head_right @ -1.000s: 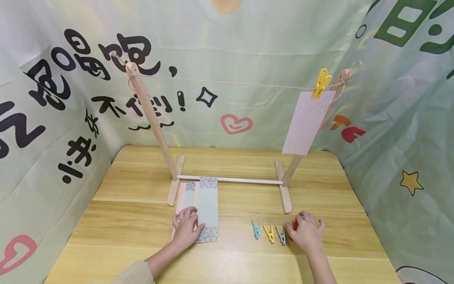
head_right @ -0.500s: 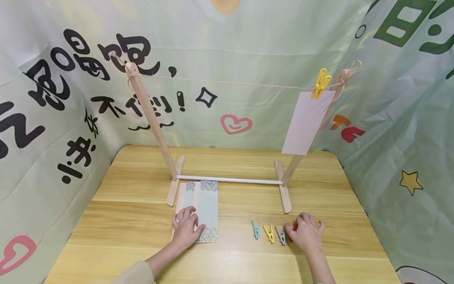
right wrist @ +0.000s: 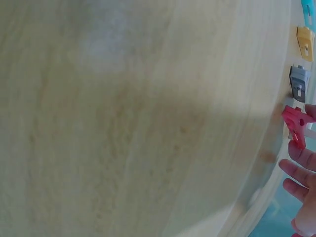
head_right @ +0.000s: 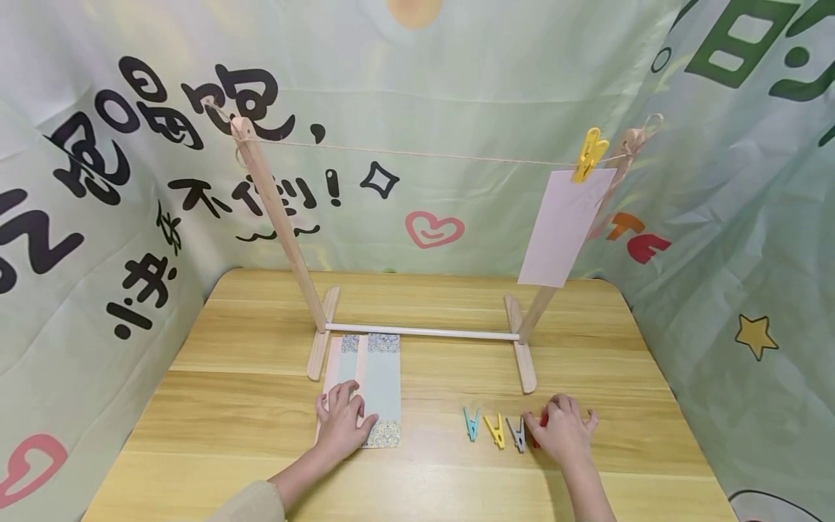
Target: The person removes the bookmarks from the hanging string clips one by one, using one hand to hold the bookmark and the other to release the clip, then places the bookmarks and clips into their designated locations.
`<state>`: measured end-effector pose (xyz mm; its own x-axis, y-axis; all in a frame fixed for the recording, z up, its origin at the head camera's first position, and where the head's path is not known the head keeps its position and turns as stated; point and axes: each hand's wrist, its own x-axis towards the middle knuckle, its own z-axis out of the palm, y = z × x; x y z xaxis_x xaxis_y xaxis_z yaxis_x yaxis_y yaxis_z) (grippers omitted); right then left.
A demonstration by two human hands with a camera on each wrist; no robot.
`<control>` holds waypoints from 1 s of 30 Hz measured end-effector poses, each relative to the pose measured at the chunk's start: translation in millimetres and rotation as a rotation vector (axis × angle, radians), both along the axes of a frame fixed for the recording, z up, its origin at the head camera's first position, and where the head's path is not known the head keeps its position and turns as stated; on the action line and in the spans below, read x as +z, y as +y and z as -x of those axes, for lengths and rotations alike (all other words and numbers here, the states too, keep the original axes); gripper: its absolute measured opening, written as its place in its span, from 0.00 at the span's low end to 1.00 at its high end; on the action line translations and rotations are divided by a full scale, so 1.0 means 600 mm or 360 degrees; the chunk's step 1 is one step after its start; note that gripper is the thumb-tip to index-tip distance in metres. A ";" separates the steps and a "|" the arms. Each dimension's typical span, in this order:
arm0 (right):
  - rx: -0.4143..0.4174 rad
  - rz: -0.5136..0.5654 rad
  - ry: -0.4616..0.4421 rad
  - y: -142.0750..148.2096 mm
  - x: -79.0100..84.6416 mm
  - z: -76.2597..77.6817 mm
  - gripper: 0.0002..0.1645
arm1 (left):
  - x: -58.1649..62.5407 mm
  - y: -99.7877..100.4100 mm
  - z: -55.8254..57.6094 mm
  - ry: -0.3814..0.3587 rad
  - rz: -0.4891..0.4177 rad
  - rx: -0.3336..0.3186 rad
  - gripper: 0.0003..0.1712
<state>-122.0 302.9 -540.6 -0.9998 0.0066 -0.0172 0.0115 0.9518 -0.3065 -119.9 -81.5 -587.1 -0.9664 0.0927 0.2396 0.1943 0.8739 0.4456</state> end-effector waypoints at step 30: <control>-0.0022 -0.0162 -0.0076 0.005 -0.010 -0.008 0.29 | 0.009 0.002 0.004 -0.0097 0.0175 -0.0015 0.18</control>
